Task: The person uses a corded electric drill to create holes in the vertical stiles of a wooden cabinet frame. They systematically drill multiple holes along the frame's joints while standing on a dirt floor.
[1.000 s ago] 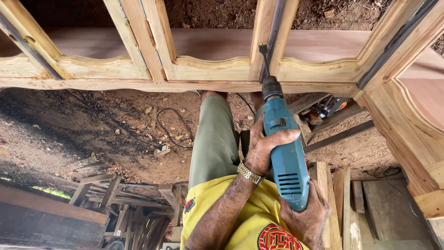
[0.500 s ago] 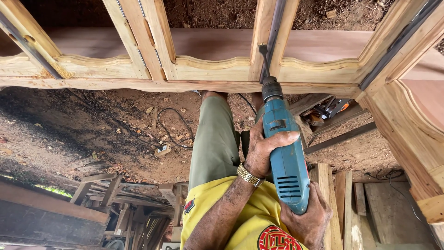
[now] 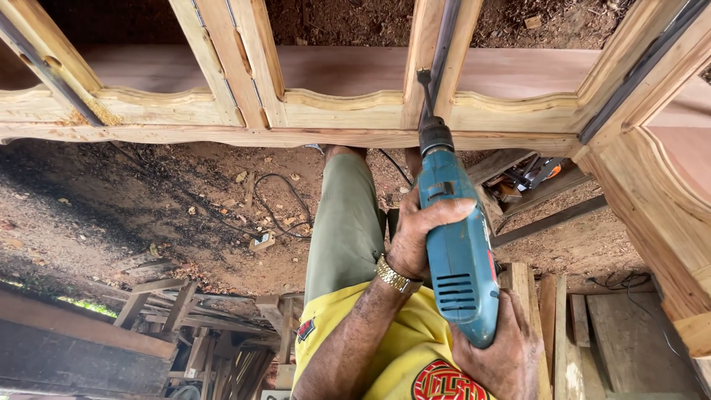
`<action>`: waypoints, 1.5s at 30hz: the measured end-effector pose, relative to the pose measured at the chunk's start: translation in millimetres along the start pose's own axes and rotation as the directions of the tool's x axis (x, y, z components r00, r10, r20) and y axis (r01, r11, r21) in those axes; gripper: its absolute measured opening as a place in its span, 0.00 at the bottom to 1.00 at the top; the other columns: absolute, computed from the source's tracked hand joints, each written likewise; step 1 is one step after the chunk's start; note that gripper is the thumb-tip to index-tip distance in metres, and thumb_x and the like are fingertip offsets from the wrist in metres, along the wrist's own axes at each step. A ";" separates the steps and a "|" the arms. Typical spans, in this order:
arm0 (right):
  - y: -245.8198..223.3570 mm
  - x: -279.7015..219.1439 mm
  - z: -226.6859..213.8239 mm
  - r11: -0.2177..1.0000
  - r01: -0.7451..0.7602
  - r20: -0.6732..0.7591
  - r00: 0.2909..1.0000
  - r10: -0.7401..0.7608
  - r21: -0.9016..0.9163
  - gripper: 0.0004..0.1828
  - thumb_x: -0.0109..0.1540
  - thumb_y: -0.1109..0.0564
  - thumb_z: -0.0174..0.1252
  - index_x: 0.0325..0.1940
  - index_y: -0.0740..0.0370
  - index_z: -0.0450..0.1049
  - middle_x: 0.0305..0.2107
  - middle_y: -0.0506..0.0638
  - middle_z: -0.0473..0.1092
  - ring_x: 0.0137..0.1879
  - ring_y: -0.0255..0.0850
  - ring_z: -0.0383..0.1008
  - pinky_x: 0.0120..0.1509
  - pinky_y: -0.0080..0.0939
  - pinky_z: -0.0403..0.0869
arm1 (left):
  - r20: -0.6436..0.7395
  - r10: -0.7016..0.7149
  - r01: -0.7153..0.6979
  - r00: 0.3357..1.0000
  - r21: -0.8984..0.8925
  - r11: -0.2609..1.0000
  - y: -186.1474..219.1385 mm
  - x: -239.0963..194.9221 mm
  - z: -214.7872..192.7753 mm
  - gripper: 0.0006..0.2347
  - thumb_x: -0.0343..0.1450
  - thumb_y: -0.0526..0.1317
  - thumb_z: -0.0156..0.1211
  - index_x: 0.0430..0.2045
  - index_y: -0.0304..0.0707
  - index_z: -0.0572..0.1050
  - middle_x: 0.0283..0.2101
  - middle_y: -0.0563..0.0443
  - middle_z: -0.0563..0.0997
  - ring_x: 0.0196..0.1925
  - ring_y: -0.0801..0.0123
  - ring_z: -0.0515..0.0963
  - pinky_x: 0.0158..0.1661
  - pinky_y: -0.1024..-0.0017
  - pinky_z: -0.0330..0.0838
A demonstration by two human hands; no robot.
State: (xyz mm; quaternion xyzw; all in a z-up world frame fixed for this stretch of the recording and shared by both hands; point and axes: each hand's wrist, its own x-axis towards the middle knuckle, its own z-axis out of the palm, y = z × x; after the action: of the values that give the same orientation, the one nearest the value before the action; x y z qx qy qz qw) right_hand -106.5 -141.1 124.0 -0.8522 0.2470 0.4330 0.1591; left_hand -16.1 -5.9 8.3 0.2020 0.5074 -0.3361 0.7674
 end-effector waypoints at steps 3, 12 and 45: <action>-28.8 -0.1 -10.2 0.999 0.005 0.031 0.999 -0.006 0.037 0.29 0.47 0.45 0.71 0.42 0.65 0.71 0.33 0.59 0.72 0.38 0.57 0.79 0.42 0.56 0.77 | 0.001 -0.033 0.033 0.999 0.028 0.999 12.6 0.1 -1.3 0.20 0.62 0.42 0.71 0.43 0.29 0.74 0.34 0.46 0.80 0.31 0.66 0.82 0.33 0.67 0.81; -61.8 -0.3 -16.0 0.994 0.014 -0.019 1.000 -0.013 0.104 0.39 0.45 0.38 0.74 0.46 0.69 0.72 0.31 0.60 0.75 0.35 0.56 0.81 0.40 0.54 0.79 | 0.008 -0.110 0.110 0.994 0.034 0.993 36.2 -5.4 10.3 0.17 0.63 0.41 0.70 0.38 0.29 0.75 0.31 0.47 0.80 0.28 0.67 0.81 0.30 0.68 0.80; -70.7 21.8 -57.1 0.987 -0.077 0.010 0.997 0.077 0.140 0.24 0.49 0.48 0.74 0.37 0.66 0.73 0.29 0.58 0.72 0.31 0.55 0.79 0.33 0.55 0.76 | -0.116 -0.095 0.104 0.989 0.067 0.992 26.6 7.0 27.8 0.19 0.59 0.43 0.71 0.38 0.29 0.76 0.31 0.46 0.80 0.27 0.66 0.81 0.29 0.67 0.80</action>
State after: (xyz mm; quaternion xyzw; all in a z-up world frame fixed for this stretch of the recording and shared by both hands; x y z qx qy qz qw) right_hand -18.4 -116.5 143.1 -0.8278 0.3091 0.4222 0.2022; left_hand 22.7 -7.7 12.3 0.2230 0.5468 -0.3804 0.7118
